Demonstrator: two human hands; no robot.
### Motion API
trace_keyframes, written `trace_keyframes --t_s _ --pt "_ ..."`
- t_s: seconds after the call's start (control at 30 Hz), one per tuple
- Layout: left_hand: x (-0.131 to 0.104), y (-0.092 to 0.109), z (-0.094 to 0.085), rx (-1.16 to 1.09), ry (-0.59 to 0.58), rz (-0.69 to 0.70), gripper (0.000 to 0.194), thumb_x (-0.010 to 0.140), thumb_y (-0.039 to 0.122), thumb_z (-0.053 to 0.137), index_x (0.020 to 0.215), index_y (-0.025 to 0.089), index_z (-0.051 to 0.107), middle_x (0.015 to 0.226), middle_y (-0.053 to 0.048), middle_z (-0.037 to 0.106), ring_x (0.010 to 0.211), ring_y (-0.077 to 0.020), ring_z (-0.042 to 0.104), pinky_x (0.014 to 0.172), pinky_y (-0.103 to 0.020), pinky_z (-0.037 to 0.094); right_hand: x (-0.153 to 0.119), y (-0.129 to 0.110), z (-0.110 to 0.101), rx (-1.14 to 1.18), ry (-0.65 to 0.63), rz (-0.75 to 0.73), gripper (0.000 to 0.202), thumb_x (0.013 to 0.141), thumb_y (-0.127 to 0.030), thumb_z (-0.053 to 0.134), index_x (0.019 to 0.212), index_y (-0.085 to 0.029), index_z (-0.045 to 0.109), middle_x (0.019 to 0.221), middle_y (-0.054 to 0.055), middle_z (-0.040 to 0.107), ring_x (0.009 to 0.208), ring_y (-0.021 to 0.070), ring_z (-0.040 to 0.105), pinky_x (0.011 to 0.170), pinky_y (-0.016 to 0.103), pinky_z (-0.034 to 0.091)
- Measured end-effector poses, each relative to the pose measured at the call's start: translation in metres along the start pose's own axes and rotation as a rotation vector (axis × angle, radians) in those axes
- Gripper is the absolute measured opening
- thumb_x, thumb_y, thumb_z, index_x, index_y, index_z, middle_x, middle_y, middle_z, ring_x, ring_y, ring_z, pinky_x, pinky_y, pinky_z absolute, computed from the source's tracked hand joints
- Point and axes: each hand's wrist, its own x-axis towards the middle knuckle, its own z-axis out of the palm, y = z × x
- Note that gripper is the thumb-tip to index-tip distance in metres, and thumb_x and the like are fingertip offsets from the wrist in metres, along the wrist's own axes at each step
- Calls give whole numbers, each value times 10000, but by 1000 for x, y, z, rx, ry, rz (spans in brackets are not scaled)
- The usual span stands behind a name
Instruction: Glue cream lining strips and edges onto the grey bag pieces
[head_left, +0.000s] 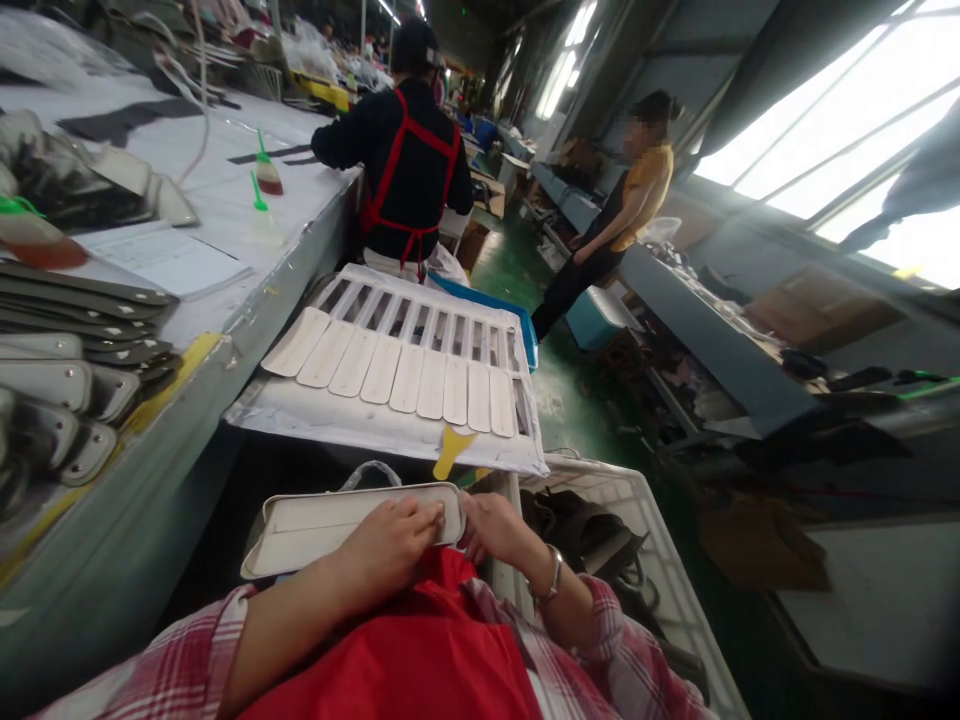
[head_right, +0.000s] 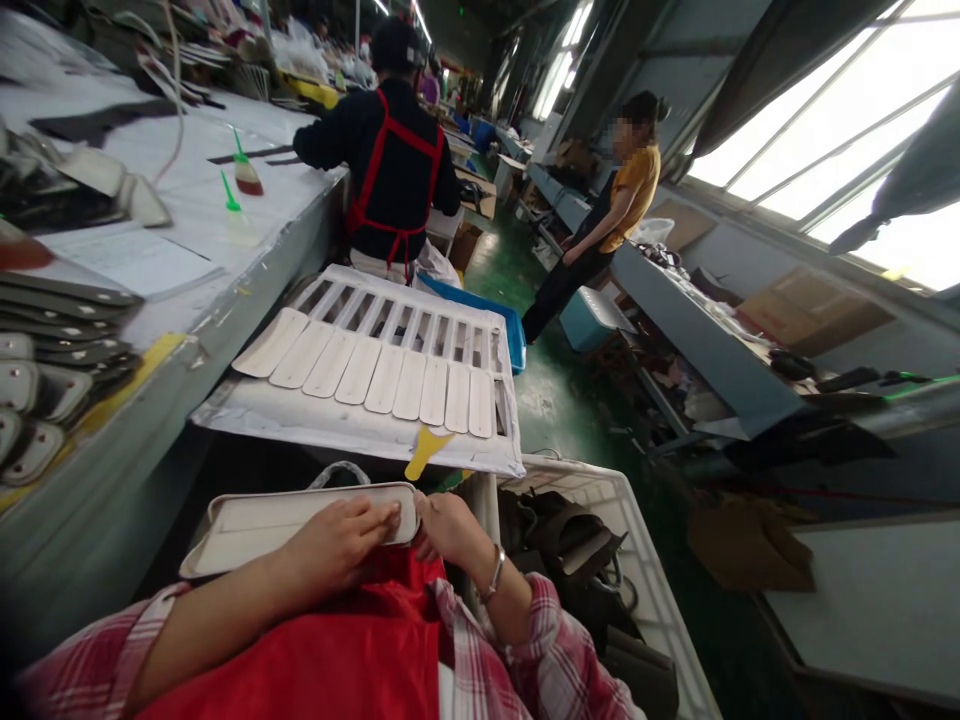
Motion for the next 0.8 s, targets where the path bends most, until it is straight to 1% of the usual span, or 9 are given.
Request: trace_keyframes --t_s 0.07,0.1,0.17,0.23,0.3,0.5,0.63,0.73,0.8 --pt "0 -1 0 -14 4 -9 585 760 423 577 1252 126 468 1295 -100 488 1001 -266 478 867 -382 407 1 4 -2 300 -46 76 540 917 -467 159 660 -140 503 512 65 599 409 138 576 396 226 464" --pt "0 -1 -1 -20 7 -11 585 756 423 584 1251 133 471 1300 -95 485 1005 -267 476 874 -384 402 1 6 -4 433 -68 94 494 908 -468 232 661 -138 503 506 57 596 417 144 583 396 232 470" --pt "-1 -1 -3 -30 6 -9 587 748 413 597 1256 148 469 1315 -84 474 1016 -269 472 886 -384 395 0 10 -7 604 -111 79 371 872 -436 394 698 -129 510 533 48 613 442 144 598 404 222 472" --pt "-1 -1 -5 -39 -4 -10 590 742 410 606 1259 160 470 1323 -78 468 1019 -269 472 887 -380 393 0 16 -10 726 -168 56 307 821 -421 513 733 -127 509 571 46 629 462 130 603 414 200 469" --pt "-1 -1 -5 -45 -13 -15 597 738 426 607 1258 165 472 1324 -75 468 1021 -270 470 886 -381 393 3 24 -10 799 -209 42 307 779 -429 582 758 -133 502 592 33 632 469 110 597 422 180 465" --pt "3 -1 -5 -47 -43 -14 645 728 493 588 1260 150 467 1326 -78 465 1029 -285 460 876 -399 399 19 44 -3 1021 -352 56 293 741 -365 661 776 -161 454 561 -30 600 414 51 531 387 125 431" --pt "3 -2 -6 -51 -63 -8 640 749 518 547 1262 145 467 1329 -80 463 1038 -287 462 883 -400 398 25 42 -8 952 -391 76 323 715 -377 680 771 -160 448 540 -33 601 381 55 526 358 121 423" --pt "4 -5 -5 -40 -81 2 649 755 507 542 1282 141 447 1341 -86 450 1039 -294 465 866 -407 410 27 29 -20 728 -409 129 292 759 -385 629 760 -156 447 572 5 636 420 93 579 379 154 458" --pt "6 -5 -3 -32 -95 9 655 754 486 553 1293 133 434 1347 -93 443 1035 -298 469 854 -409 419 28 16 -29 567 -431 184 248 804 -348 578 737 -149 445 577 25 643 445 109 602 405 173 479"
